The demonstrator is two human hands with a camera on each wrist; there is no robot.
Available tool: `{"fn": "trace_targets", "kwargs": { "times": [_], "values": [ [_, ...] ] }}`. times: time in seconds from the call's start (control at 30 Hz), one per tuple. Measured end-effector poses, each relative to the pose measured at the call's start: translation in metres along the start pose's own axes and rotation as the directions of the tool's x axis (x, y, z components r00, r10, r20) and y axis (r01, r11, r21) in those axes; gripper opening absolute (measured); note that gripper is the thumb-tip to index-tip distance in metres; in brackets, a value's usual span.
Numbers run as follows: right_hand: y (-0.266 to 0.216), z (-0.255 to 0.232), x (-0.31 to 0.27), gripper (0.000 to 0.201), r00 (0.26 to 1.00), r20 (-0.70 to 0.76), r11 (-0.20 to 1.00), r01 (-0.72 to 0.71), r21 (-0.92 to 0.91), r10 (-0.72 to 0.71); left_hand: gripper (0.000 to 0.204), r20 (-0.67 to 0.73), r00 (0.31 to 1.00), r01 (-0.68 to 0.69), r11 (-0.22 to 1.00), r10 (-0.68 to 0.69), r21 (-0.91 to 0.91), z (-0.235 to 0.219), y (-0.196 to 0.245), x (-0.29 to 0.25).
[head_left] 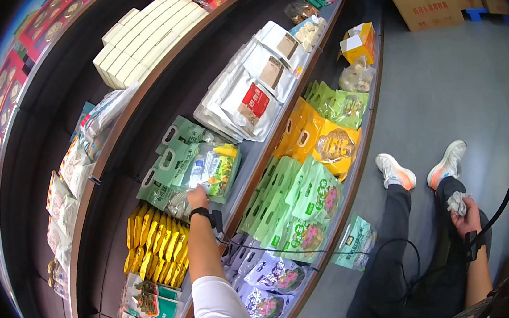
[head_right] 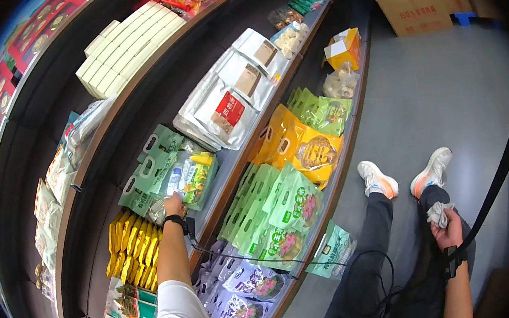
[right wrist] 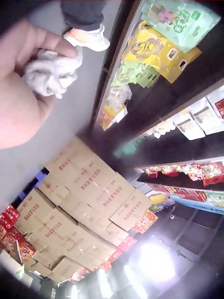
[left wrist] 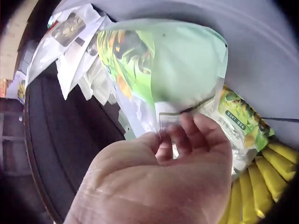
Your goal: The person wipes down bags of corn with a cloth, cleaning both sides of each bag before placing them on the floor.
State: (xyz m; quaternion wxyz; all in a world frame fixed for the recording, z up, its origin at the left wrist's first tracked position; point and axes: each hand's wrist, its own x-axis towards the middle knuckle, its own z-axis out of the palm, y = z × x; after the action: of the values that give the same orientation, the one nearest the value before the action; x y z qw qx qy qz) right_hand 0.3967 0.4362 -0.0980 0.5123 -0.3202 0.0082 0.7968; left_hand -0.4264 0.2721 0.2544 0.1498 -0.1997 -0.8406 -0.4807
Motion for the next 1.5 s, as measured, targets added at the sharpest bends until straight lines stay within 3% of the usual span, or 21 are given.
{"fn": "trace_targets", "kwargs": {
  "times": [0.07,0.1,0.13,0.27,0.33,0.43,0.47,0.57,0.67,0.8,0.93,0.97,1.0,1.03,1.07,1.13,1.2,1.27,1.4,1.43,1.5],
  "values": [
    [0.0,0.006,-0.006,0.023,1.0,-0.001,1.0,0.007,-0.014,-0.007,0.011,0.16,0.976,0.187,0.942,-0.146,-0.279,-0.023,0.051,-0.043],
    [-0.003,0.011,-0.011,0.023,1.0,0.014,1.0,0.021,-0.007,-0.021,0.01,0.253,0.955,0.234,0.919,-0.157,-0.316,-0.026,0.05,-0.038],
    [-0.005,0.017,-0.015,0.022,0.999,0.032,0.999,0.032,-0.004,-0.032,0.01,0.248,0.955,0.236,0.921,-0.162,-0.309,-0.029,0.051,-0.042],
    [-0.003,0.027,-0.012,0.022,0.998,0.055,0.999,-0.016,0.045,0.013,0.006,0.244,0.97,0.091,0.954,-0.019,-0.286,-0.028,0.061,-0.058],
    [-0.002,0.029,-0.01,0.022,0.996,0.082,0.999,-0.028,0.028,0.025,0.01,0.231,0.966,-0.041,0.949,0.118,-0.312,-0.02,0.072,-0.078],
    [0.004,0.032,-0.012,0.021,0.995,0.082,0.997,-0.059,0.044,0.056,0.019,0.102,0.92,-0.369,0.924,0.379,-0.098,-0.009,0.077,-0.089],
    [0.006,0.031,-0.013,0.021,0.995,0.061,0.996,-0.081,0.04,0.078,0.019,0.094,0.922,-0.365,0.925,0.375,-0.108,-0.011,0.087,-0.096],
    [0.01,0.024,-0.012,0.022,0.995,0.061,0.997,-0.08,0.013,0.079,0.022,0.034,0.936,-0.352,0.922,0.351,0.159,-0.009,0.115,-0.11],
    [0.011,0.026,-0.016,0.021,0.994,0.062,0.995,-0.094,-0.022,0.095,0.021,0.013,0.886,-0.455,0.864,0.463,0.218,0.003,0.116,-0.108],
    [0.013,0.038,-0.02,0.021,0.996,0.026,0.995,-0.079,-0.055,0.08,0.021,-0.02,0.865,-0.492,0.855,0.502,0.165,0.015,0.126,-0.11],
    [0.016,0.041,-0.02,0.022,0.998,0.034,0.994,-0.055,-0.093,0.058,0.021,0.094,0.879,-0.47,0.818,0.467,0.33,0.012,0.14,-0.105],
    [0.017,0.04,-0.021,0.022,0.997,0.037,0.994,-0.063,-0.084,0.067,0.021,0.131,0.856,-0.512,0.787,0.5,0.344,0.011,0.141,-0.103],
    [0.017,0.038,-0.02,0.022,0.997,0.031,0.994,-0.065,-0.084,0.067,0.02,0.167,0.831,-0.554,0.754,0.531,0.354,0.009,0.145,-0.105],
    [0.018,0.036,-0.019,0.022,0.995,0.038,0.993,-0.087,-0.086,0.09,0.021,0.144,0.755,-0.649,0.698,0.639,0.303,0.007,0.151,-0.113],
    [0.017,0.036,-0.017,0.022,0.993,0.047,0.99,-0.107,-0.091,0.111,0.021,0.144,0.755,-0.65,0.699,0.64,0.299,0.008,0.154,-0.111],
    [0.018,0.041,-0.019,0.023,0.994,0.045,0.991,-0.09,-0.094,0.095,0.02,0.242,0.626,-0.768,0.53,0.742,0.359,0.01,0.16,-0.107],
    [0.022,0.045,-0.023,0.023,0.995,0.042,0.992,-0.083,-0.095,0.087,0.017,0.313,0.664,-0.742,0.547,0.679,0.388,0.01,0.162,-0.111],
    [0.024,0.047,-0.025,0.023,0.995,0.049,0.992,-0.084,-0.094,0.089,0.017,0.28,0.589,-0.798,0.49,0.758,0.351,0.011,0.168,-0.118],
    [0.024,0.05,-0.028,0.024,0.996,0.025,0.991,-0.081,-0.108,0.084,0.017,0.306,0.547,-0.82,0.425,0.779,0.383,0.001,0.15,-0.114],
    [0.022,0.048,-0.028,0.024,0.996,0.026,0.992,-0.077,-0.104,0.08,0.015,0.36,0.645,-0.754,0.487,0.674,0.44,-0.006,0.146,-0.115],
    [0.02,0.044,-0.026,0.025,0.995,0.029,0.99,-0.093,-0.107,0.097,0.015,0.349,0.649,-0.751,0.496,0.676,0.436,-0.019,0.134,-0.113]
  ]
}}
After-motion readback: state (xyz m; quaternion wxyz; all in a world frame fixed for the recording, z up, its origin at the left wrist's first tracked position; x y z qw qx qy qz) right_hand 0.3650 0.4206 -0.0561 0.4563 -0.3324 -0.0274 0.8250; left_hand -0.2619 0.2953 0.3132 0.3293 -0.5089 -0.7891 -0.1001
